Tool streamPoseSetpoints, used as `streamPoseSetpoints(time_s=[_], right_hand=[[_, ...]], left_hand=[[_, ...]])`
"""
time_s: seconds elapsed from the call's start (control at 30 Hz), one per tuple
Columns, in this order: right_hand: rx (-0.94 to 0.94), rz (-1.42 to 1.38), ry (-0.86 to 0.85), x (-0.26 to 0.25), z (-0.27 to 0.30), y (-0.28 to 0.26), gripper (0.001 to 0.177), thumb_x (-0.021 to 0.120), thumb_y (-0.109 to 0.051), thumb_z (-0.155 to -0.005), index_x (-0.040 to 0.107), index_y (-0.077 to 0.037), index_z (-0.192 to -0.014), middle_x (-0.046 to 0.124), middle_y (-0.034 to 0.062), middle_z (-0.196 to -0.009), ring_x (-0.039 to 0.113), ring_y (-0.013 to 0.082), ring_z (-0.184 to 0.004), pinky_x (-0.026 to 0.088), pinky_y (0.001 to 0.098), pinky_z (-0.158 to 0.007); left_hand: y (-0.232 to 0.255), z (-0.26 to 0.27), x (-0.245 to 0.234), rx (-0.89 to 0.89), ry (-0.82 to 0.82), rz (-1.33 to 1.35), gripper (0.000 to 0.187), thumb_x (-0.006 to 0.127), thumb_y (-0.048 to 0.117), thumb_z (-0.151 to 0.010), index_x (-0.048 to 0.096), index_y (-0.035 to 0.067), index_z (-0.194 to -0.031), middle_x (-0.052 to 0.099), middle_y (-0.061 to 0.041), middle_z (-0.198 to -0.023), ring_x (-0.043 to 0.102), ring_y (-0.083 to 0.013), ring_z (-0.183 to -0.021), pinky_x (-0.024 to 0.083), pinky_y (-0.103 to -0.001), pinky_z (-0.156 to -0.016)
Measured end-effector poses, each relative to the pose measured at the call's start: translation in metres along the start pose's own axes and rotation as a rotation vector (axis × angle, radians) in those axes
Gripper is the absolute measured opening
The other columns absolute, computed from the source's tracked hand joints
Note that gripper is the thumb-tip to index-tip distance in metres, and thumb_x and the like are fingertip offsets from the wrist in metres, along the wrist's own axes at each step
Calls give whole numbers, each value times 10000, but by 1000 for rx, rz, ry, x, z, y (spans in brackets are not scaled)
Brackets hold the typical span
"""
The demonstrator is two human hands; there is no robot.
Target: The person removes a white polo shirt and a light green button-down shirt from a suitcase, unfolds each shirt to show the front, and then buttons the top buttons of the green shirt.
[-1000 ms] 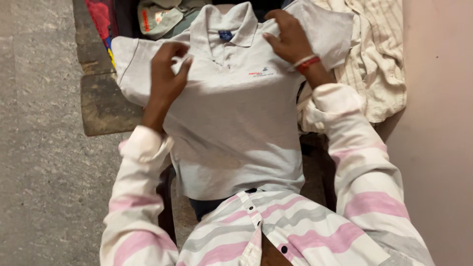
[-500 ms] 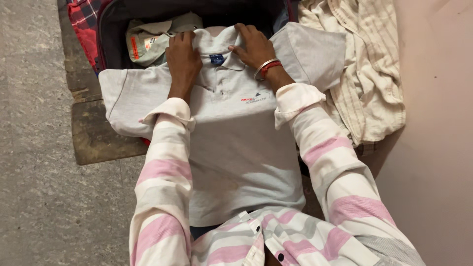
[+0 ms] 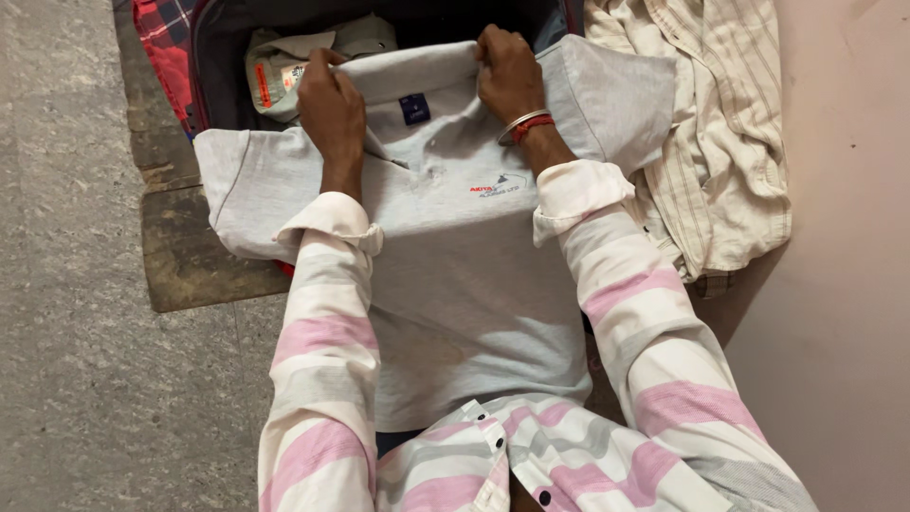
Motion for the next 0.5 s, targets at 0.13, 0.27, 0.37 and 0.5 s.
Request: streamPoseSetpoints(time_s=[0.13,0.27,0.37,0.5], right_hand=[[64,-23,-87,4,-1,8,208,648,-20,-861,601,-80,-1054,695,140,-984,665,358,-990,539,478,-810],[-38,-35,-116,4,4,-11,416,784,-157,-892,546,-72,-1222,682,173,-1039,654,392,-1006,531,493,-812],[-105,21,-133,6,3,-21,538,804,-187,-874,533,-86,-1327,662,174,-1026,647,394,-974,533,491,-792],[-142,111,-163,14,4,-17,383,737,-119,-896,612,-104,-1258,652,146,-1007,647,363,-953,540,479,-795]], left_hand=[[15,6,10,232,-103,-202,260,725,61,-863,690,63,-1121,613,-175,-1198,603,-315,-1128,508,-472,-898],[26,14,13,311,-178,-235,524,873,168,-792,669,87,-1268,564,-128,-1309,476,-326,-1287,416,-507,-1009],[31,13,15,356,-192,-240,604,904,201,-783,645,74,-1315,575,-127,-1327,474,-318,-1283,399,-499,-1012],[28,14,24,409,-190,-273,569,888,173,-766,666,44,-1274,614,-139,-1296,524,-328,-1228,412,-490,-972]])
Point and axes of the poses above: each hand's wrist, its own z-axis away from the middle knuckle, its own x-axis out of the palm, y = z × x, the point moved 8 cm from there along -z, towards the middle knuckle
